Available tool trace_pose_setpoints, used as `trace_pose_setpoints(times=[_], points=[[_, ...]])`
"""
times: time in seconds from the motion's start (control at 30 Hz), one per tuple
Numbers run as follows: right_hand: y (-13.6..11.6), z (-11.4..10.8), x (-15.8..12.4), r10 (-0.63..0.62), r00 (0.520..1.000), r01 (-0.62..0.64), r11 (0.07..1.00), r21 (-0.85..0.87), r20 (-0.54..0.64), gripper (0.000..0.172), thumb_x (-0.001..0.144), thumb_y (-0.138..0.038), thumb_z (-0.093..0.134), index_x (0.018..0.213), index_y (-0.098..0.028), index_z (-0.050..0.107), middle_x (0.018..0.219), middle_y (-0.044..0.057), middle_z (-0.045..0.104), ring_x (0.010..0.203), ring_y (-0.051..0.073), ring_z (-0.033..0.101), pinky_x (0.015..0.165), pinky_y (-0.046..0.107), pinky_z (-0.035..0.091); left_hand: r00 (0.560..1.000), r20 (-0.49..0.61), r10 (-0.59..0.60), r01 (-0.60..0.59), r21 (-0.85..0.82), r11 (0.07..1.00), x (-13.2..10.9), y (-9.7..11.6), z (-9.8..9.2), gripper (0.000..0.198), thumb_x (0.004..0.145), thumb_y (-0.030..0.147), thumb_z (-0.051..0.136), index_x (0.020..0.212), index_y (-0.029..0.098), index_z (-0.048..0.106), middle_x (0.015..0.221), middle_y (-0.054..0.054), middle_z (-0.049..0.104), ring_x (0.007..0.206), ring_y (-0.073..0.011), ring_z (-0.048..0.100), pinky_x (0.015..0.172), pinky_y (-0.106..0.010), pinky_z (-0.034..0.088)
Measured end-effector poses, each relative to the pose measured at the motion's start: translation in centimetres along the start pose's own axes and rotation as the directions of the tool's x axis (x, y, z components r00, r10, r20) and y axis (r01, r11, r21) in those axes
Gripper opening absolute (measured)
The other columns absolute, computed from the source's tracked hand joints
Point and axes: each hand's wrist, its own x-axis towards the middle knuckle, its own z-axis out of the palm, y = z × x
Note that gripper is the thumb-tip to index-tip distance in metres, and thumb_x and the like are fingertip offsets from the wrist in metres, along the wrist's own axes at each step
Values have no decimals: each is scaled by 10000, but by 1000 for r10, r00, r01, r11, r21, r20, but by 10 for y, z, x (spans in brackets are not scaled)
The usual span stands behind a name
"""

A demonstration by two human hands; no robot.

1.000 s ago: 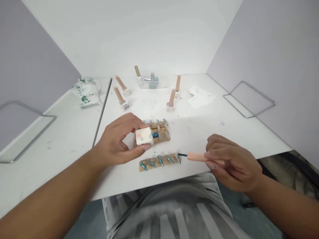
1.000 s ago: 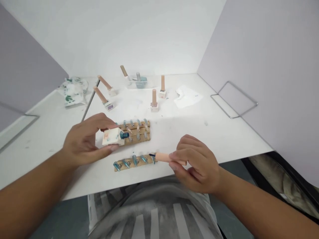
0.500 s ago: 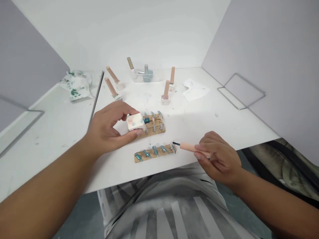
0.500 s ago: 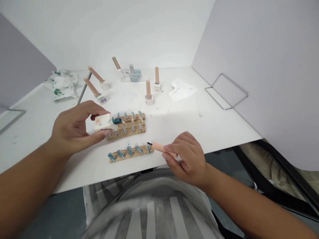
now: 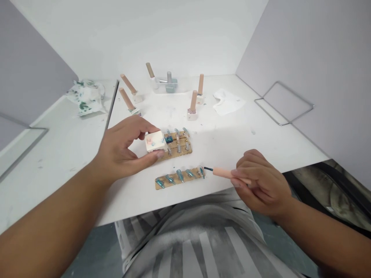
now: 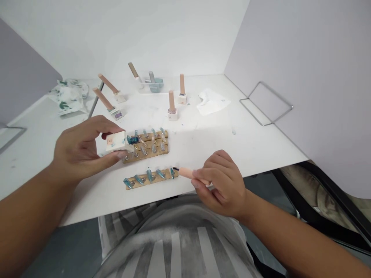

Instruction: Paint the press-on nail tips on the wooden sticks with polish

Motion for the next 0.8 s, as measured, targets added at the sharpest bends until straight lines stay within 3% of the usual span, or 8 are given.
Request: trace_pose_setpoints(times=[0.2, 0.4, 0.6, 0.8], points=[[3, 10, 0, 5, 1000, -4, 999, 43, -11, 198, 820, -61, 576, 959, -199, 546, 618, -41, 541, 544, 118, 501, 570, 311, 386, 1000, -11, -24, 24, -2, 1000, -2, -4, -1, 434, 729, 183, 810, 1130, 235, 652, 848, -31, 619, 723, -182, 526, 570, -366, 420], [0, -1, -2, -16, 999, 13, 997, 73, 47, 241, 791, -24, 578, 964, -189, 551, 607, -29, 539, 556, 130, 491, 576, 335, 392, 1000, 2, -30, 30, -6, 1000, -2, -2, -1, 423, 742, 160, 794, 1132, 240, 650, 841, -22, 614, 731, -173, 511, 579, -353, 408], [3, 7, 0, 11, 1000, -10, 1000, 14, -20, 220, 820, -46, 577, 976, -197, 546, 630, -32, 549, 559, 122, 508, 570, 322, 394, 999, -13, -31, 31, -10, 999, -1, 0, -1, 438, 738, 170, 796, 1147, 237, 653, 858, -29, 625, 734, -178, 521, 568, -360, 404], [3, 2, -1, -30, 998, 25, 996, 89, 49, 226, 800, -46, 562, 962, -203, 546, 585, -45, 526, 534, 126, 481, 567, 324, 382, 1000, -5, -27, 27, -6, 1000, 0, 1, -2, 416, 748, 181, 792, 1133, 251, 649, 854, -19, 614, 731, -177, 521, 570, -360, 410]])
